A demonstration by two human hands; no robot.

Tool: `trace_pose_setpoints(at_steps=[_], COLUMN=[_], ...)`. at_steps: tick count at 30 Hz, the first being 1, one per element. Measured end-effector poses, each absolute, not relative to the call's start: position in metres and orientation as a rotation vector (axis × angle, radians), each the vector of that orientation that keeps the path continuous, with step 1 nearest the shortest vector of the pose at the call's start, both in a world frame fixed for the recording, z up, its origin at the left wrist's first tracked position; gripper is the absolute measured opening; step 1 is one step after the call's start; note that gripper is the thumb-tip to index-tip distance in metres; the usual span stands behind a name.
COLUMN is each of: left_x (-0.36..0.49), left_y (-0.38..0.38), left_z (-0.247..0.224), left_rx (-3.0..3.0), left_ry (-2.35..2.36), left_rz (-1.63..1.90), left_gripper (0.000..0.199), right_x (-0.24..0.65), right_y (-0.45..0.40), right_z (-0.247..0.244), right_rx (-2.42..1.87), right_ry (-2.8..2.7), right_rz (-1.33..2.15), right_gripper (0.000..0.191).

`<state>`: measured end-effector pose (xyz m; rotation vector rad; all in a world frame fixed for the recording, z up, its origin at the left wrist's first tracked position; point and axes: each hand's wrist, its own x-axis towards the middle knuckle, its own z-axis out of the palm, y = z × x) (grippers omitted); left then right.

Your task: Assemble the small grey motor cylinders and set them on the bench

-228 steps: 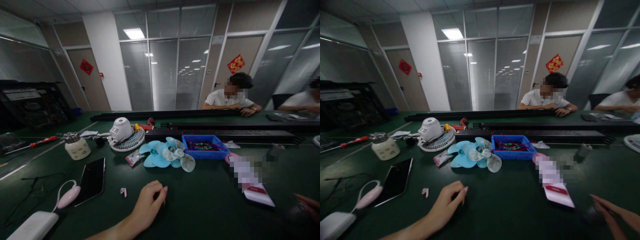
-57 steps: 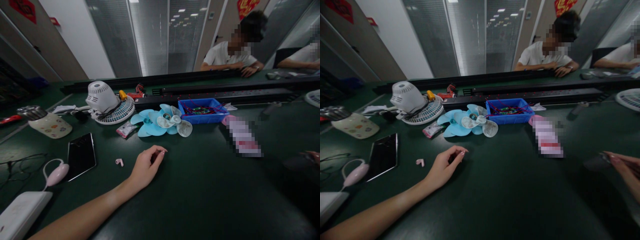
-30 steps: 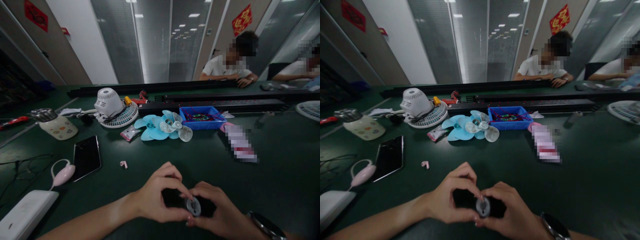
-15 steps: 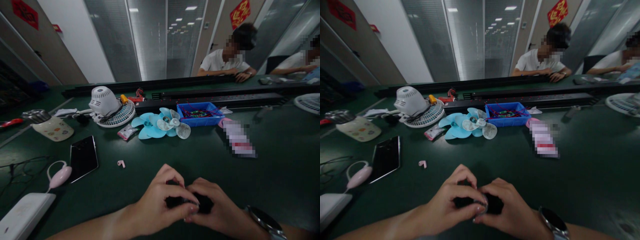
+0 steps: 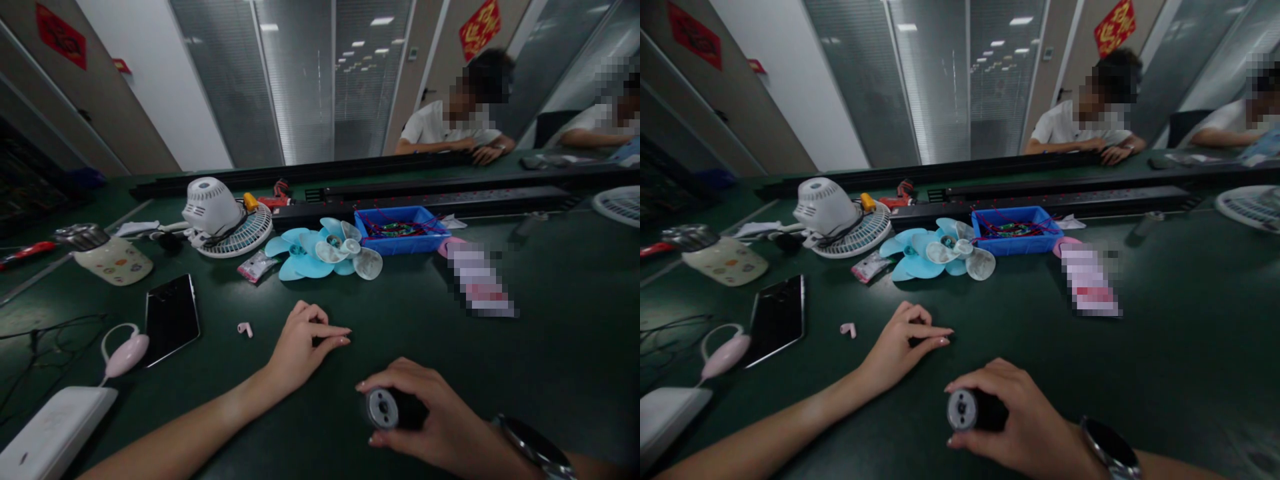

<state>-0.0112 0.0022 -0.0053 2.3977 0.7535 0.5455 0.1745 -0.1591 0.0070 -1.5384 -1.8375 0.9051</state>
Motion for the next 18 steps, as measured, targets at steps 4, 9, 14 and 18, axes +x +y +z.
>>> trace_pose_setpoints(at_steps=[4, 9, 14, 18], left_x=[-0.0111, -0.0115, -0.0111, -0.0104], left_y=[0.0003, 0.0001, 0.0005, 0.0017], left_z=[-0.0029, -0.0019, -0.0038, -0.0035], left_rx=[2.429, 2.417, 2.402, 2.345], left_ry=[0.798, 0.844, 0.870, 0.878], left_rz=[0.554, 0.579, 0.610, 0.651], left_gripper=[0.020, 0.021, 0.025, 0.026], right_x=[0.1750, 0.1745, 0.1741, 0.1749], right_y=[-0.1593, -0.1591, -0.1573, -0.1576], right_z=[0.0071, 0.0095, 0.0088, 0.0079], right_rx=[-1.532, -1.555, -1.535, -1.528], right_ry=[-1.839, -1.848, -1.864, -1.873], right_rz=[0.912, 0.916, 0.883, 0.863], right_gripper=[0.043, 0.041, 0.041, 0.040])
